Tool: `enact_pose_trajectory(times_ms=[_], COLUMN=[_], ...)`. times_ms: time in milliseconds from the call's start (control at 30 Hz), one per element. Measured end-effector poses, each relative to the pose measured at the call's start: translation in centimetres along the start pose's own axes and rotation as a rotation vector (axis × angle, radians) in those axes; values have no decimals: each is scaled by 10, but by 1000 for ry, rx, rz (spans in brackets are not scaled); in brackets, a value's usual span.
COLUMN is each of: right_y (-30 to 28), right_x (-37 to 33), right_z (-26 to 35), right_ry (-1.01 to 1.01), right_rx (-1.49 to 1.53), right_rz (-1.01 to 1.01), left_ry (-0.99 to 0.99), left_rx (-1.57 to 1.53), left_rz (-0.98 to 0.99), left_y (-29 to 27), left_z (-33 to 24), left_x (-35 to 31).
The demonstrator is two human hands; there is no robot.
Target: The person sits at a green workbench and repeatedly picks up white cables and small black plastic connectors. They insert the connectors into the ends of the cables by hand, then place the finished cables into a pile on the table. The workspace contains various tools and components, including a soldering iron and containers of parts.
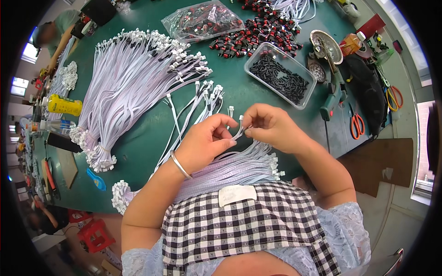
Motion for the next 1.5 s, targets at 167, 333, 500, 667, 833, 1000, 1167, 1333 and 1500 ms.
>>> enact_pose_trajectory(times_ms=[167, 333, 500, 667, 833, 1000, 1167, 1333, 1500], right_y=[8, -5, -70, -111, -115, -124, -124, -121, -114], right_x=[8, 17, 19, 19, 26, 28, 27, 30, 30], right_z=[3, 28, 79, 36, 17, 26, 34, 37, 45], right_ry=[-2, -154, -359, 14, -78, -84, -46, -133, -78], right_rx=[64, -344, -1341, -1762, -1579, -1464, -1500, -1618, -1689], right_rz=[-29, -47, -319, -116, -74, -163, -240, -239, -209], left_ry=[93, 208, 394, 381, 366, 398, 178, -41, -3], left_rx=[141, 361, 757, 863, 1069, 1136, 538, -37, -238], left_rz=[-144, -261, -354, -325, -190, -148, -72, 48, 12], left_y=[-10, -20, -32, -17, 18, 30, 10, 5, 1], left_z=[-16, -32, -37, -37, -41, -36, -31, -13, -22], left_x=[-6, -3, 6, 3, 3, 12, 15, 14, 12])
Point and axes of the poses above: each hand's wrist, its own x-axis towards the middle knuckle, its own y-axis out of the palm, z = x × y, the point moved 10 cm from there along x, towards the middle knuckle, and after that the axes turned 3 degrees about -x, right-handed, at the moved point
